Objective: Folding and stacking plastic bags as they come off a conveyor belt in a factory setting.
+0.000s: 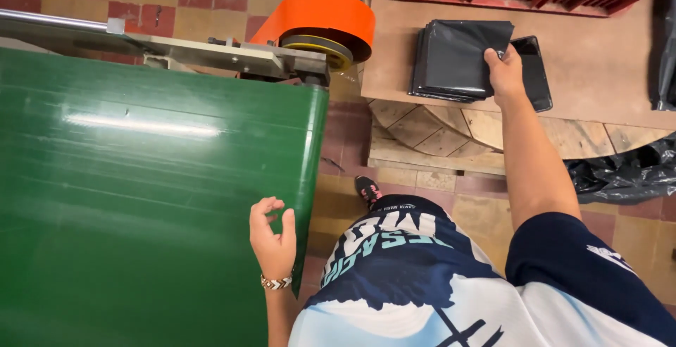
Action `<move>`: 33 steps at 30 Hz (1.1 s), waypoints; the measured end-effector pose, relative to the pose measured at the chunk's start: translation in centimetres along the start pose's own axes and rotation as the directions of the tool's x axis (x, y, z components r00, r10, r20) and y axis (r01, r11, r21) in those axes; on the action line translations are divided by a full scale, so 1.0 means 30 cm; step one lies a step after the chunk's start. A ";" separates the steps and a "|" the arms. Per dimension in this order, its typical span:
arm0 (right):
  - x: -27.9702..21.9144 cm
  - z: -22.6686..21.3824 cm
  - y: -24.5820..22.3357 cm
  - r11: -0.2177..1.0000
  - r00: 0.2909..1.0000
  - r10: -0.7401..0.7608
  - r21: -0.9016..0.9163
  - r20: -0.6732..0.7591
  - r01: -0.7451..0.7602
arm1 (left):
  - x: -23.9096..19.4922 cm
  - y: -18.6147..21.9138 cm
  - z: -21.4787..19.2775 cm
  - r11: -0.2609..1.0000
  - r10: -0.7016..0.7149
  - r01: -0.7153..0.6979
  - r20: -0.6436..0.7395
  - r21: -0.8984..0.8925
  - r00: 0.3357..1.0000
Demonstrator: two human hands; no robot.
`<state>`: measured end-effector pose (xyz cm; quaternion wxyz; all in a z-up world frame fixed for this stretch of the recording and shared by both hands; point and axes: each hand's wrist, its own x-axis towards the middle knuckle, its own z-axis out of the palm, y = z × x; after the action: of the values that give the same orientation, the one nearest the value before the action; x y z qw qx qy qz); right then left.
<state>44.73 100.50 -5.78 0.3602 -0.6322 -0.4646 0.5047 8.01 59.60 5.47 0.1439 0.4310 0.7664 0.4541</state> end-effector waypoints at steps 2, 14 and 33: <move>0.014 -0.001 0.019 1.000 1.000 0.008 -0.011 -0.010 -0.009 | -0.004 -0.001 0.001 1.000 -0.010 0.010 -0.001 0.007 1.000; -0.127 0.161 -0.137 0.075 0.476 -0.783 -0.699 0.400 0.711 | -0.025 0.015 0.025 0.994 0.028 -0.031 0.034 0.106 0.999; 0.009 0.220 0.071 -0.074 0.471 -0.760 -0.779 0.448 0.622 | -0.152 -0.027 -0.053 0.982 -0.041 0.063 -0.126 0.178 0.991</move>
<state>38.79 100.00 -9.35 0.1994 -0.4136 -0.8791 -0.1275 9.30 54.90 4.90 0.0688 0.3935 0.8231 0.4037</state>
